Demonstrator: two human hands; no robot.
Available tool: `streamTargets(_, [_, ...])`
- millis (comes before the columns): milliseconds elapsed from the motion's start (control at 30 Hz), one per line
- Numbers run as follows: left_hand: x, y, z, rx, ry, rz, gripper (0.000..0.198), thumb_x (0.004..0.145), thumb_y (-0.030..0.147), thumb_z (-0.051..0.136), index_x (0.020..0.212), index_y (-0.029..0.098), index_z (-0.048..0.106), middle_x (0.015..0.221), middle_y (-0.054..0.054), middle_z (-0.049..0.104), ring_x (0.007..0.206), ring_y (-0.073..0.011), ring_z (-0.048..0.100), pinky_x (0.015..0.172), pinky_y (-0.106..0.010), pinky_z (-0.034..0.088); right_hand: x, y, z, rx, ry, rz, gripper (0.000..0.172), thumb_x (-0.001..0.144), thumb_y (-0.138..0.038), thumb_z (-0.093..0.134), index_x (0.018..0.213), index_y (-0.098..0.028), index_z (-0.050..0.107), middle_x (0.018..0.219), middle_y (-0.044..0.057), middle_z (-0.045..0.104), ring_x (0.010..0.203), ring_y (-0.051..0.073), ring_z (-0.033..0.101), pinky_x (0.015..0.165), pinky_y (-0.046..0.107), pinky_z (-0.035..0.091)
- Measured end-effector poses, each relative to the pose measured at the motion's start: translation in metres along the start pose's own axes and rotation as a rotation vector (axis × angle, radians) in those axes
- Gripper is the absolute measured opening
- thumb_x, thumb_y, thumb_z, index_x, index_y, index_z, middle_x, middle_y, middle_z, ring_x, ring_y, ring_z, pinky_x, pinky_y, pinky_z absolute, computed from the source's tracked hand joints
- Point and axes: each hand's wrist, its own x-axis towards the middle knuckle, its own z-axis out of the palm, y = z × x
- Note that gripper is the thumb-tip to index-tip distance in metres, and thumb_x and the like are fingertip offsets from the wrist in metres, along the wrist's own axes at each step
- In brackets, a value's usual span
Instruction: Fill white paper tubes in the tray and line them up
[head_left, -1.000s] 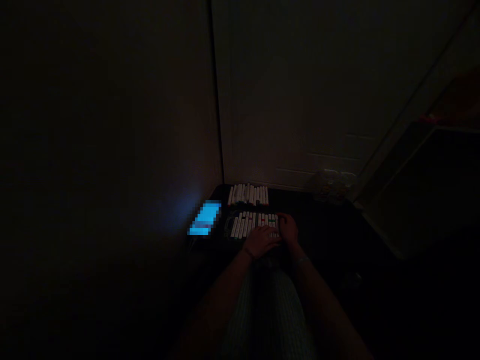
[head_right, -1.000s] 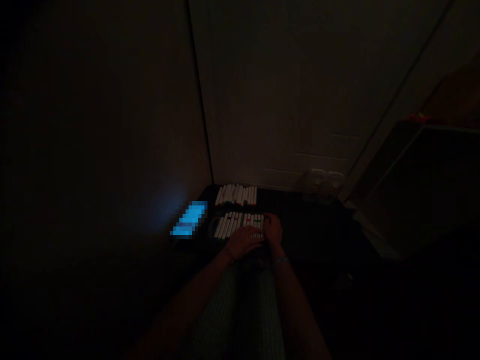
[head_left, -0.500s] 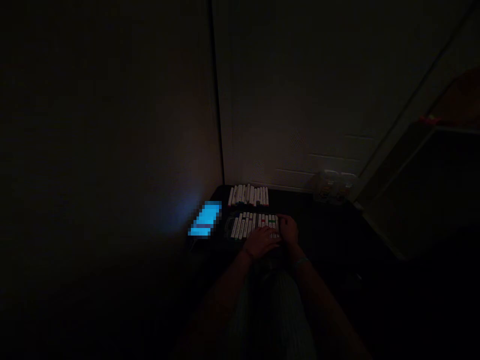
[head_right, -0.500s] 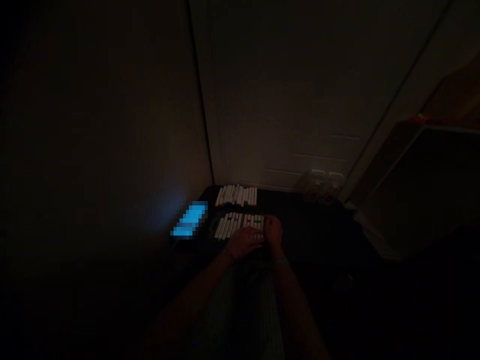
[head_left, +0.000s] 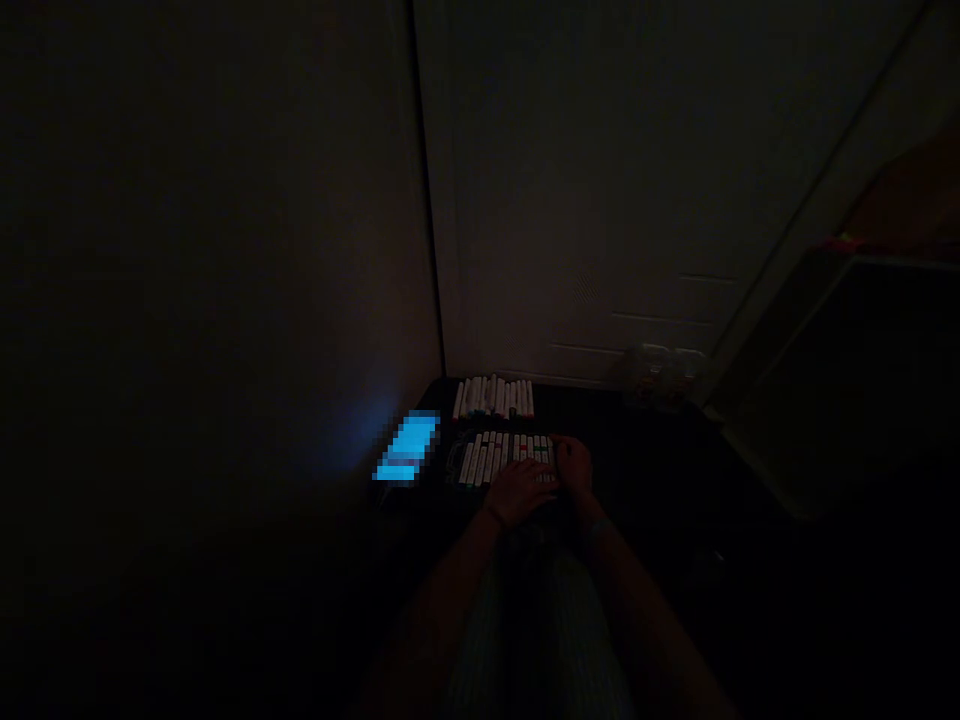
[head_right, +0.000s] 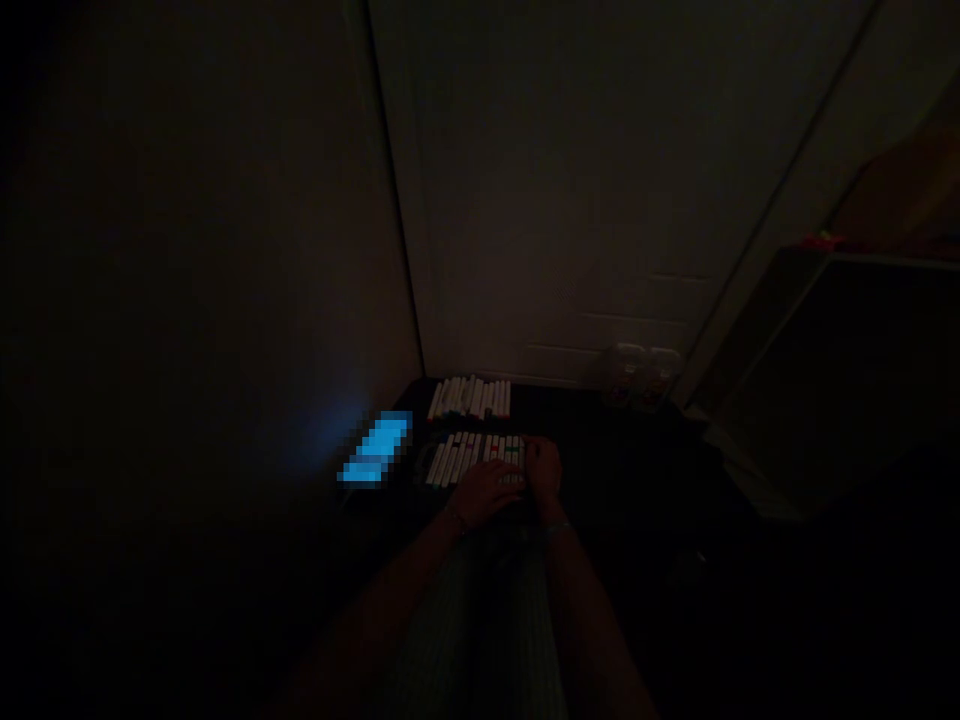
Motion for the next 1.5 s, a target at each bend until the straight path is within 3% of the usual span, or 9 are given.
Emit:
streamTargets(467, [0.000, 0.000, 0.001, 0.009, -0.005, -0.013, 0.027, 0.083, 0.041, 0.043, 0.104, 0.032, 0.057, 0.114, 0.001, 0.050, 0.103, -0.0160, 0.042, 0.086, -0.032, 0.035, -0.002, -0.003, 0.000, -0.047, 0.008, -0.024, 0.034, 0.081, -0.026, 0.033, 0.093, -0.022, 0.064, 0.096, 0.003, 0.062, 0.089, 0.015, 0.053, 0.078, 0.024, 0.038])
streamTargets(733, [0.000, 0.000, 0.000, 0.006, -0.007, -0.005, 0.027, 0.083, 0.041, 0.041, 0.105, 0.033, 0.056, 0.117, 0.002, 0.049, 0.103, -0.0175, 0.042, 0.084, -0.033, 0.035, -0.003, -0.007, 0.001, -0.110, 0.048, -0.012, 0.034, 0.081, -0.038, 0.038, 0.087, -0.018, 0.065, 0.089, 0.008, 0.063, 0.085, 0.018, 0.054, 0.075, 0.025, 0.038])
streamTargets(1300, [0.000, -0.002, 0.002, -0.089, -0.009, -0.037, 0.032, 0.082, 0.039, 0.044, 0.110, 0.027, 0.053, 0.105, 0.000, 0.059, 0.099, -0.0164, 0.044, 0.083, -0.032, 0.036, 0.002, 0.002, 0.002, 0.020, -0.001, -0.016, 0.033, 0.079, -0.027, 0.034, 0.093, -0.020, 0.064, 0.094, 0.004, 0.062, 0.087, 0.014, 0.054, 0.078, 0.022, 0.038])
streamTargets(1500, [-0.001, 0.001, -0.003, -0.105, 0.006, -0.047, 0.033, 0.081, 0.038, 0.047, 0.112, 0.027, 0.050, 0.104, 0.000, 0.058, 0.099, -0.0161, 0.045, 0.085, -0.031, 0.035, 0.003, 0.008, 0.006, 0.110, 0.069, -0.075, 0.034, 0.079, -0.025, 0.032, 0.092, -0.018, 0.062, 0.092, 0.004, 0.062, 0.085, 0.014, 0.053, 0.077, 0.024, 0.038])
